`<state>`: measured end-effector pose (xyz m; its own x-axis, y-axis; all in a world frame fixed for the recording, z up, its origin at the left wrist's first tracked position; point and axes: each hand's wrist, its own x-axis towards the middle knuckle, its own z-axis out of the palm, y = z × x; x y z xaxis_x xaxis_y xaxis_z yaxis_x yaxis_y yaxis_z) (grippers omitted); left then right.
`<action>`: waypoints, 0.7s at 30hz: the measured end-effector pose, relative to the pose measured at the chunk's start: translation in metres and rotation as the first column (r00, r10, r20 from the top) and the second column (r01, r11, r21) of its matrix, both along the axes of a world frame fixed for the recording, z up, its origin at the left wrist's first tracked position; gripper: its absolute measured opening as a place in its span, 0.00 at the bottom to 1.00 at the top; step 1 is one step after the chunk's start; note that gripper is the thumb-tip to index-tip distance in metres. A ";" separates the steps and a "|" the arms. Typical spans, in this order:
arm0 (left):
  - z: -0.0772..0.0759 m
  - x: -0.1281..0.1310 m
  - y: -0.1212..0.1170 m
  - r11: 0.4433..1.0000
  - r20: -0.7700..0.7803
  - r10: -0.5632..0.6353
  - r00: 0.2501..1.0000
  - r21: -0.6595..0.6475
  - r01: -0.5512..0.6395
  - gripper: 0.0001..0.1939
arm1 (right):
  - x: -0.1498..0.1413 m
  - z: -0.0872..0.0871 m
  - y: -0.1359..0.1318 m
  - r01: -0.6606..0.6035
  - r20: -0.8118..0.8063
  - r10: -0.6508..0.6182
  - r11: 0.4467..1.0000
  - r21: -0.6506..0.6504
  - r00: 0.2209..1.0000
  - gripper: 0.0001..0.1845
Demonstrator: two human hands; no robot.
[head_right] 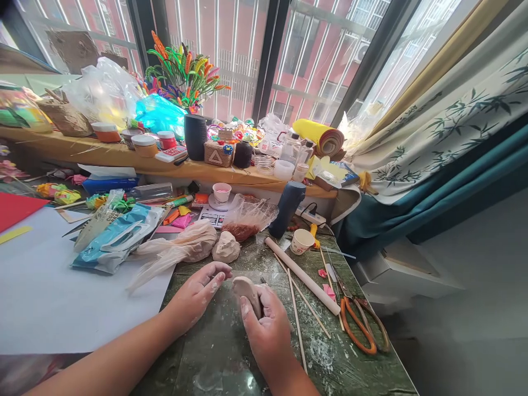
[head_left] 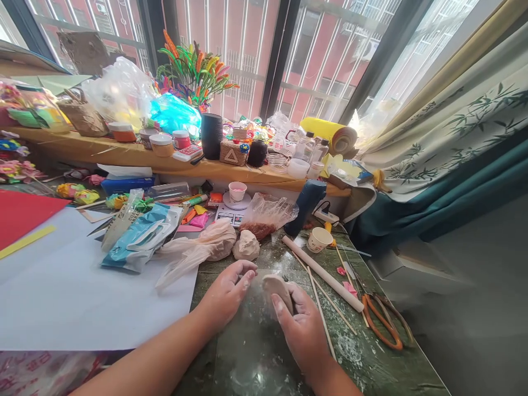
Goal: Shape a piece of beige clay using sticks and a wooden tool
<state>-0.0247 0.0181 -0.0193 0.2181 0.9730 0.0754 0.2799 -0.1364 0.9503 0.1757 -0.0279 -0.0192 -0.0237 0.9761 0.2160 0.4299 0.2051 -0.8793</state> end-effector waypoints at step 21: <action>0.008 -0.002 0.003 0.999 -0.074 -0.039 0.997 0.001 0.039 0.17 | -0.007 -0.025 0.003 -0.199 0.357 0.103 0.949 0.245 0.928 0.07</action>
<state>-0.0269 0.0209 -0.0113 0.2607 0.9636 0.0596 0.3440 -0.1504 0.9269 0.1685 -0.0252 -0.0440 -0.2842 0.8593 0.4252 0.6339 0.5012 -0.5891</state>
